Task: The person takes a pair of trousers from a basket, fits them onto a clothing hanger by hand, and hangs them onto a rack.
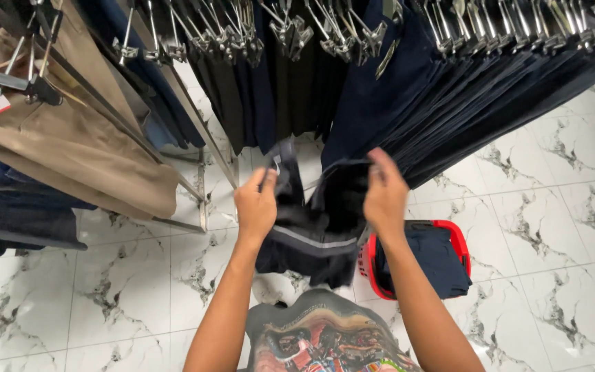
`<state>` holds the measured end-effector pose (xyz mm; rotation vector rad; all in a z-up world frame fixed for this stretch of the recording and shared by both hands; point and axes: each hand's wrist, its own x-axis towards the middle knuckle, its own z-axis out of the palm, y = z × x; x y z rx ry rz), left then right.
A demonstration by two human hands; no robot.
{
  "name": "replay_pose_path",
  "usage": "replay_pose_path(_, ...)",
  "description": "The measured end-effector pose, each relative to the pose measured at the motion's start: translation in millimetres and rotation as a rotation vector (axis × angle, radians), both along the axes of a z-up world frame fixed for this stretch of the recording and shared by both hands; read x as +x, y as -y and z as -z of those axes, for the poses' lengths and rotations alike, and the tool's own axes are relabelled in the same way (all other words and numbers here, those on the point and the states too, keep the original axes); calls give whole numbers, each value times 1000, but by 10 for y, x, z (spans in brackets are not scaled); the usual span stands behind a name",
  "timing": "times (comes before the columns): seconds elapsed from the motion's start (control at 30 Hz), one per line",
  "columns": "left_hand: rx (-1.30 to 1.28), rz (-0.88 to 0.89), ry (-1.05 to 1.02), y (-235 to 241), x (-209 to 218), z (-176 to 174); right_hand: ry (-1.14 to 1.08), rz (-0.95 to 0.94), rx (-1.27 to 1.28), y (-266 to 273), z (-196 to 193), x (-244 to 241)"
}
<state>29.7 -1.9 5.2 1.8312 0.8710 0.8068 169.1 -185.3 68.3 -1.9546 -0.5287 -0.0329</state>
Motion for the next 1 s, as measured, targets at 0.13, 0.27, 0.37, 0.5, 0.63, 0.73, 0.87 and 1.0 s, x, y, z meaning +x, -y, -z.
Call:
replay_pose_path(0.13, 211, -111, 268, 2, -5, -229, 278, 188, 250, 9, 94, 27)
replay_pose_path(0.27, -64, 19, -50, 200, -90, -58, 118, -44, -156, 129, 1297, 149)
replay_pose_path(0.37, -280, 158, -359, 255, -169, 301, -227, -173, -481, 150, 1335, 66)
replay_pose_path(0.5, -135, 211, -589, 126, -229, 764, -251, -167, -478, 124, 1202, 195)
replay_pose_path(0.63, -176, 297, -462, -5, -296, 853, -302, -127, -441, 164, 776, 127)
replay_pose_path(0.73, -386, 213, -320, 115, -360, 434, -197, -133, -428, 121, 460, 20)
replay_pose_path(0.87, -383, 516, -259, 259, -312, 134, -223, -84, -359, 38, 94, -53)
replay_pose_path(1.0, -227, 496, -170, 494, -193, 97, -176, -99, -399, 0, 80, -23)
